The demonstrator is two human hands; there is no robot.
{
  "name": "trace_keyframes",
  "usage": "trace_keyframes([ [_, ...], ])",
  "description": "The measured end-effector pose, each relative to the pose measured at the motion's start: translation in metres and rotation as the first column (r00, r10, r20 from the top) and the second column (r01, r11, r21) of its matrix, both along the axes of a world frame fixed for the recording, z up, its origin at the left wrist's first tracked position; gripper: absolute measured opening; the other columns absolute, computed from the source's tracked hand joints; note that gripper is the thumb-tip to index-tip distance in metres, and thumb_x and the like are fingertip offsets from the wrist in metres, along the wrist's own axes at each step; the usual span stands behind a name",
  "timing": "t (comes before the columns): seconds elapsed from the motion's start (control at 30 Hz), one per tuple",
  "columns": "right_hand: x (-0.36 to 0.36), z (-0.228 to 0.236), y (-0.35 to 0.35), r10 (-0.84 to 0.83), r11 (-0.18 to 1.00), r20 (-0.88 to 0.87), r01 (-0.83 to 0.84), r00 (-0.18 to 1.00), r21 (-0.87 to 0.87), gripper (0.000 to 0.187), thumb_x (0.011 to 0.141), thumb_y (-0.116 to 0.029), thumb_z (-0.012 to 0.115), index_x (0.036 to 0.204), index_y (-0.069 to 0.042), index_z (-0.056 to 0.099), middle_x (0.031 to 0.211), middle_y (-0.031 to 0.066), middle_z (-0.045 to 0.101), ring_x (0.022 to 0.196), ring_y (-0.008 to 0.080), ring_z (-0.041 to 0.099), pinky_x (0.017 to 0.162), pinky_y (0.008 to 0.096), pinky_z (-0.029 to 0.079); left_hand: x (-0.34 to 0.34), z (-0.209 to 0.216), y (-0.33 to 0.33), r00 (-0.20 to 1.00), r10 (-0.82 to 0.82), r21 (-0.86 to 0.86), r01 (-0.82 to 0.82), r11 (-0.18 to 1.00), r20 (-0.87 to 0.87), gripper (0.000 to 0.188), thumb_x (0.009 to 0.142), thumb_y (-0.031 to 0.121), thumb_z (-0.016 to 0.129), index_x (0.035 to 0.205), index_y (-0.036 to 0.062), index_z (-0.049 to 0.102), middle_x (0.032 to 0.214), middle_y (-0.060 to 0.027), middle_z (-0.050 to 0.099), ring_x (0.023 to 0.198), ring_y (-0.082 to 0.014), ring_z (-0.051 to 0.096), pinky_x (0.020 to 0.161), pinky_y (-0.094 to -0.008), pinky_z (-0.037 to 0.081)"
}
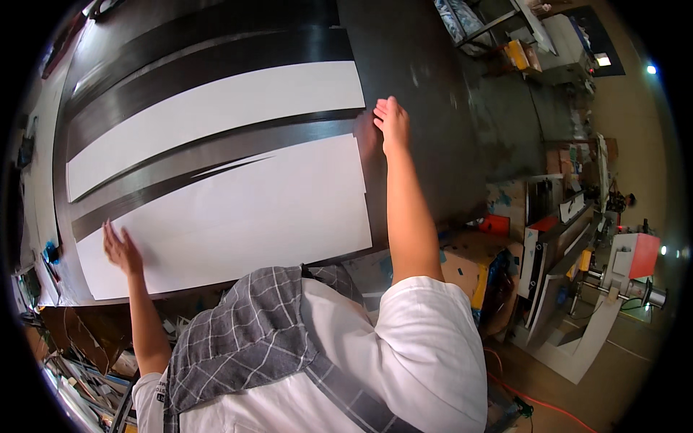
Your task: The person aligns and stacks white rectangular panels on a large metal workbench. They move the panels to a machine, place them on a heated surface, and then return them to the workbench to continue stacking and arranging them in a pile.
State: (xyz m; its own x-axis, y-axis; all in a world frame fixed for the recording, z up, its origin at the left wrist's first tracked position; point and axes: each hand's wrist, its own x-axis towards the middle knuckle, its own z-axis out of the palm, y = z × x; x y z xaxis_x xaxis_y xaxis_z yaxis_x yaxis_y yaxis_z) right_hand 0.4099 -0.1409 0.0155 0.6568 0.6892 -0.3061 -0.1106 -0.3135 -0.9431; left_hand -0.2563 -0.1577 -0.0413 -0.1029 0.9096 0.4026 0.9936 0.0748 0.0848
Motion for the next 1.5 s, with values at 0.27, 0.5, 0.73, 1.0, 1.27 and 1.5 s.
trace_keyframes([
  [0.27,0.015,0.001,0.065,0.330,0.917,0.123,-0.287,0.936,-0.277,0.033,0.089,-0.032,0.055,0.101,-0.003,0.063,0.092,0.0059,0.065,0.081,0.0158,0.059,0.073,0.0323,0.046,0.168,0.038,0.084,0.946,-0.315,-0.301,0.324,0.897,0.081,0.067,0.092,0.039,0.052,0.147,0.0086,0.028,0.155,-0.0103,0.023,0.144,-0.0255,0.018,0.115,-0.0475,0.014],
  [0.5,0.029,0.020,0.068,0.360,0.932,0.586,-0.311,0.726,-0.188,0.021,0.081,-0.022,0.067,0.083,-0.001,0.063,0.078,0.0074,0.064,0.073,0.0162,0.061,0.059,0.0325,0.046,0.219,0.054,0.081,0.938,-0.321,-0.390,0.347,0.853,0.131,0.076,0.088,0.044,0.058,0.146,0.0049,0.028,0.155,-0.0119,0.023,0.144,-0.0257,0.020,0.115,-0.0492,0.014],
  [0.73,-0.004,0.117,0.017,0.439,0.898,-0.067,-0.435,0.896,0.058,0.032,0.091,-0.015,0.053,0.119,0.000,0.053,0.090,0.0080,0.064,0.060,0.0128,0.058,0.043,0.0204,0.042,0.219,0.075,0.079,0.898,-0.360,-0.182,0.409,0.894,0.253,0.075,0.073,0.028,0.072,0.140,0.0166,0.039,0.145,-0.0025,0.041,0.138,-0.0206,0.032,0.116,-0.0516,0.013],
  [1.0,0.001,0.047,-0.085,0.484,0.811,-0.321,-0.555,0.814,-0.187,0.025,0.091,-0.015,0.054,0.113,-0.004,0.055,0.082,0.0059,0.063,0.050,0.0131,0.055,0.040,0.0231,0.045,0.171,0.068,0.025,0.888,-0.442,-0.012,0.446,0.895,0.125,0.044,0.077,0.002,0.057,0.115,0.0219,0.063,0.124,0.0046,0.061,0.132,-0.0187,0.043,0.115,-0.0543,0.014],
  [1.27,-0.005,0.012,-0.170,0.584,0.536,-0.376,-0.689,0.720,-0.487,0.014,0.085,-0.015,0.063,0.091,-0.002,0.063,0.072,0.0056,0.064,0.055,0.0131,0.060,0.048,0.0262,0.048,0.136,0.053,-0.137,0.900,-0.395,-0.274,0.432,0.859,0.183,0.047,0.077,0.006,0.058,0.122,0.0203,0.060,0.136,0.0013,0.053,0.135,-0.0214,0.038,0.114,-0.0553,0.015],
  [1.5,-0.022,0.031,-0.148,0.826,0.198,-0.205,-0.611,0.525,-0.767,0.025,0.084,-0.022,0.066,0.070,-0.001,0.062,0.057,0.0053,0.060,0.050,0.0122,0.058,0.046,0.0260,0.047,0.128,0.081,-0.152,0.865,-0.324,-0.407,0.473,0.782,0.383,0.059,0.065,0.020,0.067,0.123,0.0147,0.058,0.139,-0.0066,0.048,0.136,-0.0321,0.035,0.112,-0.0601,0.013],
])
